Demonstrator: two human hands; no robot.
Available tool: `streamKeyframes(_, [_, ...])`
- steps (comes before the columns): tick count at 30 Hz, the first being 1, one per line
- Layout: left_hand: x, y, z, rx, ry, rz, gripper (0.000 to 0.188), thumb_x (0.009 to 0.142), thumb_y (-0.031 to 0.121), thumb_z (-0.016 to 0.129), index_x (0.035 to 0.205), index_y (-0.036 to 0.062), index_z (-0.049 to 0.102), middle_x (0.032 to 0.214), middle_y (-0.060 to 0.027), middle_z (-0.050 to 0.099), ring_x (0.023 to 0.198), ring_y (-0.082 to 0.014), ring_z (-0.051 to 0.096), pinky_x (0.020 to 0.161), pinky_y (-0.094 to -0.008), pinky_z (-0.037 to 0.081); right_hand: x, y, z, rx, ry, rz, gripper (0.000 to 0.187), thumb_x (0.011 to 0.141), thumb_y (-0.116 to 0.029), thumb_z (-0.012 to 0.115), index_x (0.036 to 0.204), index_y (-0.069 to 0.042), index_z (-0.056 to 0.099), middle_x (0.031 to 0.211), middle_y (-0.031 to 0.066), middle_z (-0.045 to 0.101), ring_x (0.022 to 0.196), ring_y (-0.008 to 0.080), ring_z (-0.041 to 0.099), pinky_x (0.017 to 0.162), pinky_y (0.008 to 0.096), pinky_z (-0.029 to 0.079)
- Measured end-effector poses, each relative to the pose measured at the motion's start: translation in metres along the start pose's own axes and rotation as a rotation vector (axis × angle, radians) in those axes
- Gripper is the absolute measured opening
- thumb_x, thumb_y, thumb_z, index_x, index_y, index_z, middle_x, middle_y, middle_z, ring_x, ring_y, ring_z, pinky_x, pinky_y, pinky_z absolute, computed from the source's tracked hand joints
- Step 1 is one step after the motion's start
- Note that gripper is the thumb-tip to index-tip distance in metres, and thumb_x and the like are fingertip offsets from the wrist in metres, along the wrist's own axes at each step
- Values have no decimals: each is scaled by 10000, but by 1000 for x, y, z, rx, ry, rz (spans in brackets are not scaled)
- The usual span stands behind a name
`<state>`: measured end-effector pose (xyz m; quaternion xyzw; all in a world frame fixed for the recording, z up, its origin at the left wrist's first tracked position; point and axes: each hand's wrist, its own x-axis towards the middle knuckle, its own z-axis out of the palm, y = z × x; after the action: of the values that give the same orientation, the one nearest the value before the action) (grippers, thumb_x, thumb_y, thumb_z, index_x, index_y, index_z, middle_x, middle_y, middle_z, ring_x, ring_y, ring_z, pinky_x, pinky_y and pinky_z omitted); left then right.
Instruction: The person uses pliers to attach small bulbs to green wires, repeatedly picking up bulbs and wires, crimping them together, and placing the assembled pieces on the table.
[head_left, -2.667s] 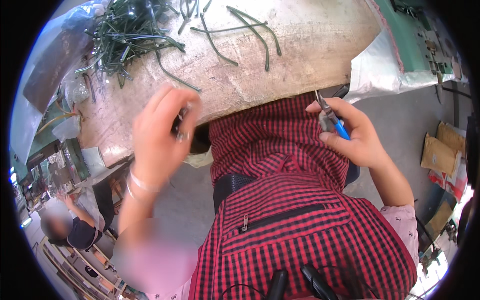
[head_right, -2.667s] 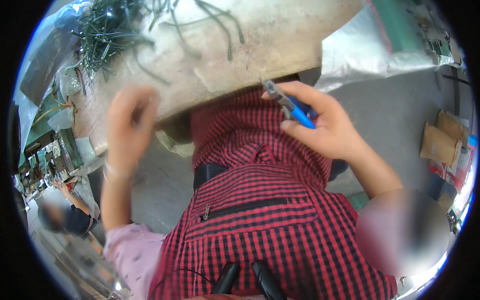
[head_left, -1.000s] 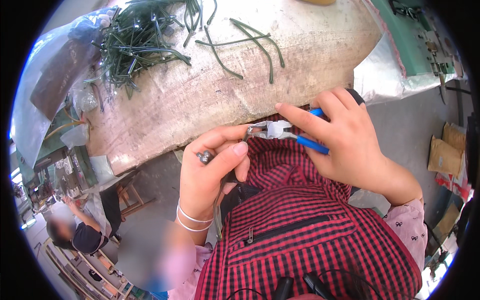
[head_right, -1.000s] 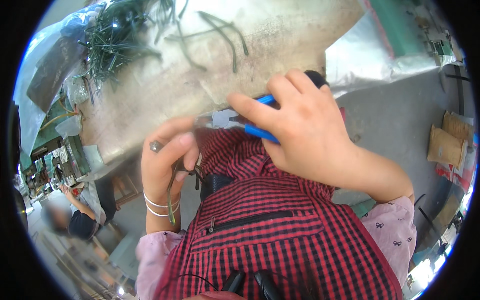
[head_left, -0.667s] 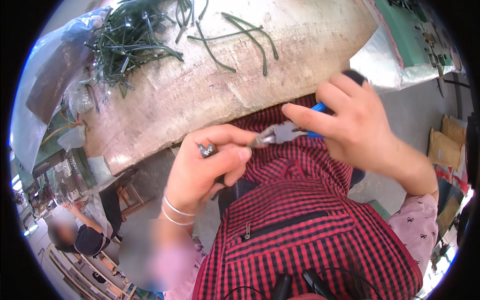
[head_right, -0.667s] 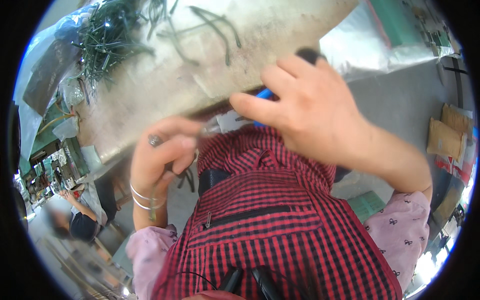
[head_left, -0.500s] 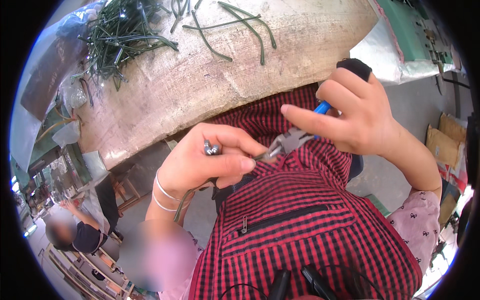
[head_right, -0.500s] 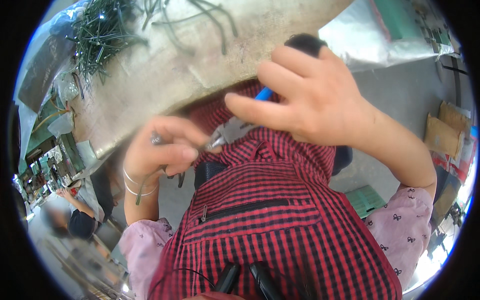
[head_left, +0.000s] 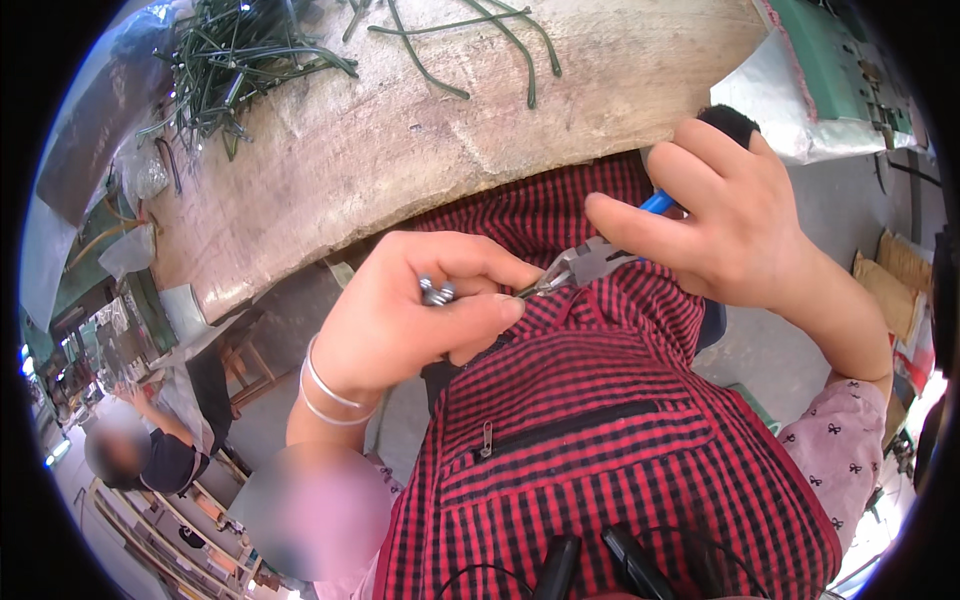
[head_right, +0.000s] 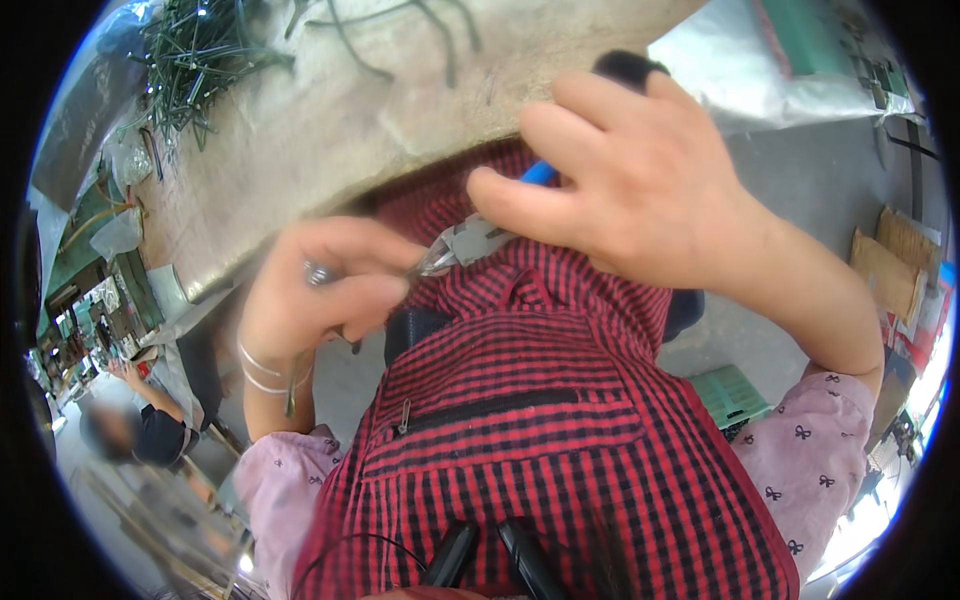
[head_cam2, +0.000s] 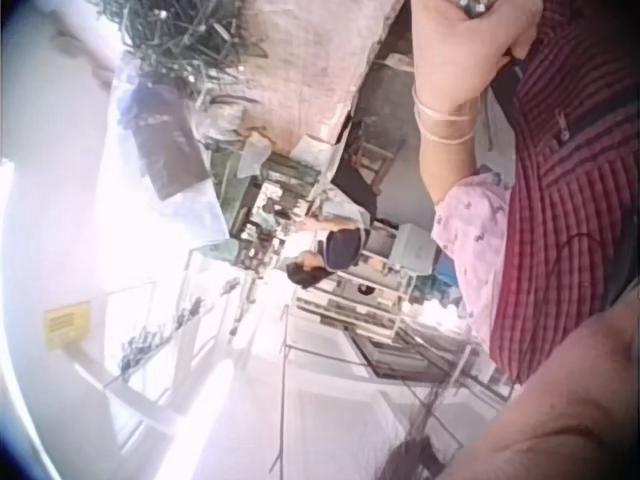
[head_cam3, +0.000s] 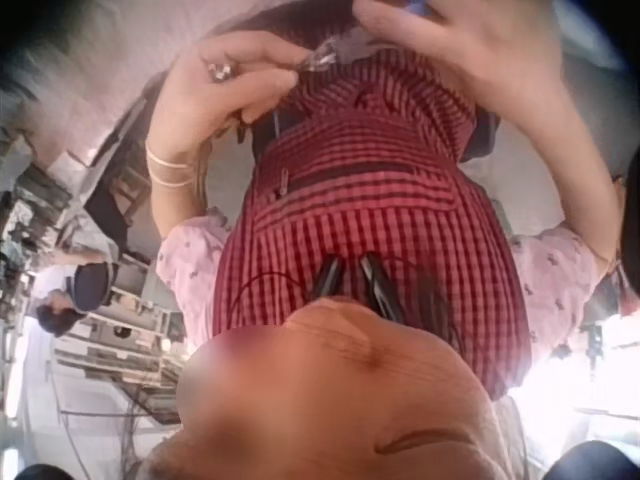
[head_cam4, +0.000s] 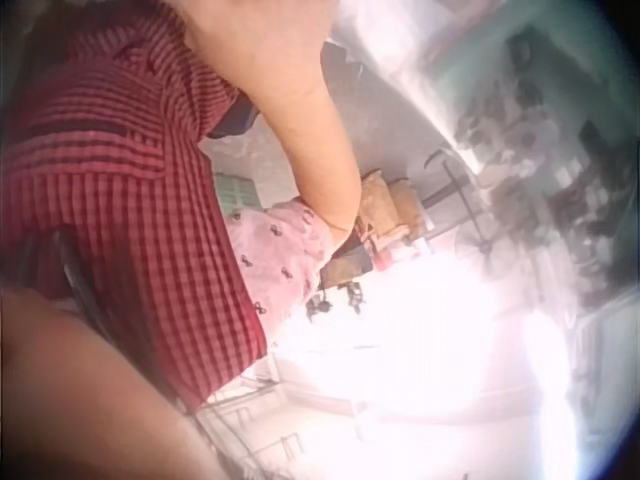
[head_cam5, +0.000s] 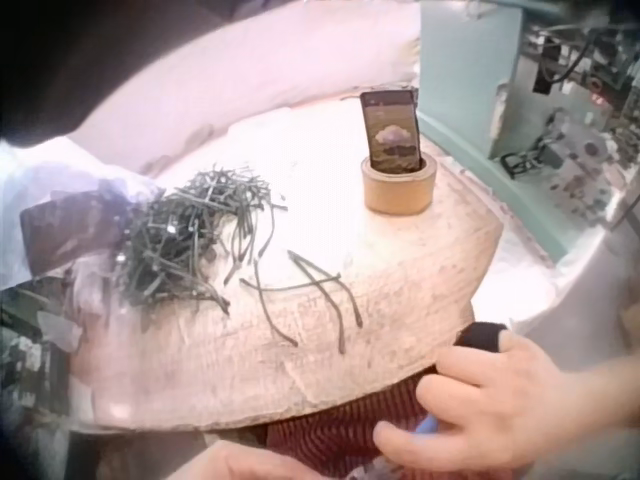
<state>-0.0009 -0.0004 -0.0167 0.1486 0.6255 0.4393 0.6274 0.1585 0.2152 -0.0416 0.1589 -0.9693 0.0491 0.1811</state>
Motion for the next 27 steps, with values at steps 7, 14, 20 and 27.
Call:
streamKeyframes(7, [2, -21, -10, -191, -159, 72, 213, 820, 9, 703, 1017, -72, 711, 613, -33, 606, 456, -53, 458, 431, -215, 312, -19, -17, 26, 111, 55, 172, 456, 644, -163, 651, 1080, -295, 676, 735, -19, 390, 671, 165, 488, 457, 294, 328])
streamKeyframes(14, [8, -30, -1, -314, -280, 64, 281, 876, 135, 659, 1071, -68, 662, 609, -30, 566, 432, -62, 427, 388, -210, 259, -15, 2, 2, 399, -174, 173, 530, 619, -114, 708, 1133, -236, 664, 824, 8, 519, 739, 195, 539, 548, 332, 414])
streamKeyframes(20, [47, 8, -10, 502, 226, 734, 122, 920, 86, 602, 1033, 41, 597, 887, -85, 629, 730, -208, 651, 619, -326, 511, -61, -37, 32, 1489, 132, 942, 535, 687, -59, 684, 1216, -46, 602, 922, 15, 566, 840, 143, 550, 731, 295, 454])
streamKeyframes(27, [155, 49, -44, 1550, 837, 922, 170, 795, 191, 719, 933, 100, 683, 908, -70, 622, 829, -304, 659, 710, -411, 533, -52, -70, 54, 2516, -94, 1082, 689, 883, -186, 648, 1463, 0, 326, 1098, 120, 608, 1070, 234, 610, 1002, 378, 460])
